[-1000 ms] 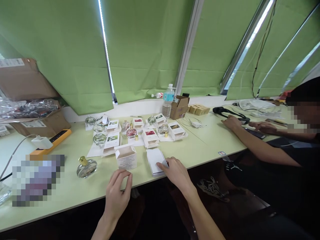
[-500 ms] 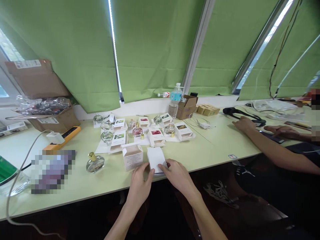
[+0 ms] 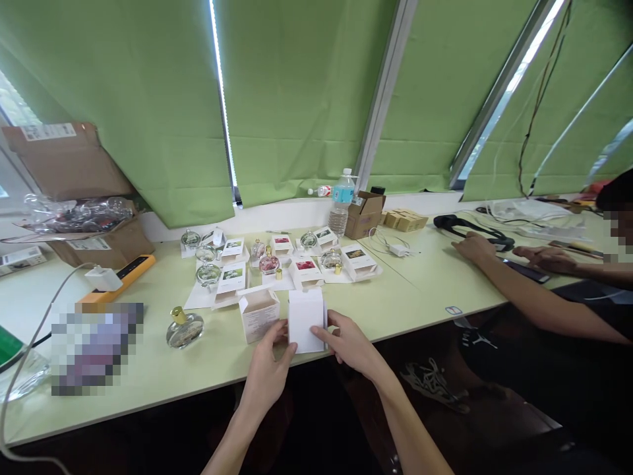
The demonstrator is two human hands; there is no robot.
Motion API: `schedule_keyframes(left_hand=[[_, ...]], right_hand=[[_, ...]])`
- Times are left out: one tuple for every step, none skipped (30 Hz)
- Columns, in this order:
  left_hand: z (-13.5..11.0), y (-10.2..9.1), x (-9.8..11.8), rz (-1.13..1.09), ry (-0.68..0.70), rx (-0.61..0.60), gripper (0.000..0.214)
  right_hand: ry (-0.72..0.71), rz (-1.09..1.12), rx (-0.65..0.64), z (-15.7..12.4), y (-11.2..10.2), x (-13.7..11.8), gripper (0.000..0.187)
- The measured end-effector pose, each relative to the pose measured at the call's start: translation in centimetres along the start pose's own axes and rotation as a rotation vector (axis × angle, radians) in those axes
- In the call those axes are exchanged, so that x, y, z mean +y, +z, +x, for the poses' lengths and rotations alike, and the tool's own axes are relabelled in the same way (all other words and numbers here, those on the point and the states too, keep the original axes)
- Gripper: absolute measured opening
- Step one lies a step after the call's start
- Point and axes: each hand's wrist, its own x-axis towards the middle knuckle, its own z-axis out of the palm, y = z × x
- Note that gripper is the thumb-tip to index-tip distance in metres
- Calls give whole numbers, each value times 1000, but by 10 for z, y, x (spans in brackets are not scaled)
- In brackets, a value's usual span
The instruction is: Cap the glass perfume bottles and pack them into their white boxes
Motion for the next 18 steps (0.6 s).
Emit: schedule_keyframes(left_hand=[[0,-1,0,-1,5,0,40],[0,-1,1,-1,8,-1,39],[0,-2,1,-1,9,-5,39],[0,-2,2,-2,7,-12,39],[-1,-3,2,-5,4,-20,38],[-1,-3,3,-11,0,-31,37],[-1,-4,4,-18,-2,-44,37],[-1,-4,4,-24,-2,-54,36],[-2,-5,5,-30,-3,-59,35],[-2,-6,5,-33,-4,-62,35],[-2,-6,5,-37,-9,-62,34],[-3,-7,6,-41,-16,-63,34],[-3,-8,6,-48,-24,-65,33],[-4,-9,7,-57,-31,-69,33],[-4,-9,8,-68,-37,-74,33],[-5,-10,9,-79,-41,-79,33],[-6,-11,10,-90,-44,-85,33],[-7,-12,12,-99,-46,-92,34]], right_hand=[[-2,39,-16,0,0,0,35],[-3,74,-28,0,-1,0,35],[-9,102,-36,0,-1,-1,36],[-16,122,-45,0,-2,-1,36],[-24,136,-51,0,-2,-2,36],[-29,143,-59,0,-3,-3,35],[-33,146,-65,0,-3,-3,34],[-34,147,-70,0,-3,-4,33],[-35,149,-74,0,-4,-5,32],[-37,154,-76,-1,-4,-5,32],[-42,162,-77,-1,-4,-6,32],[-51,174,-78,-2,-4,-7,33],[-62,190,-79,-2,-4,-8,34],[-72,207,-82,-3,-4,-9,35],[-80,221,-85,-3,-5,-11,36],[-84,231,-89,-4,-6,-12,37],[-83,238,-95,-4,-6,-14,38],[-80,240,-98,-5,-7,-15,39]])
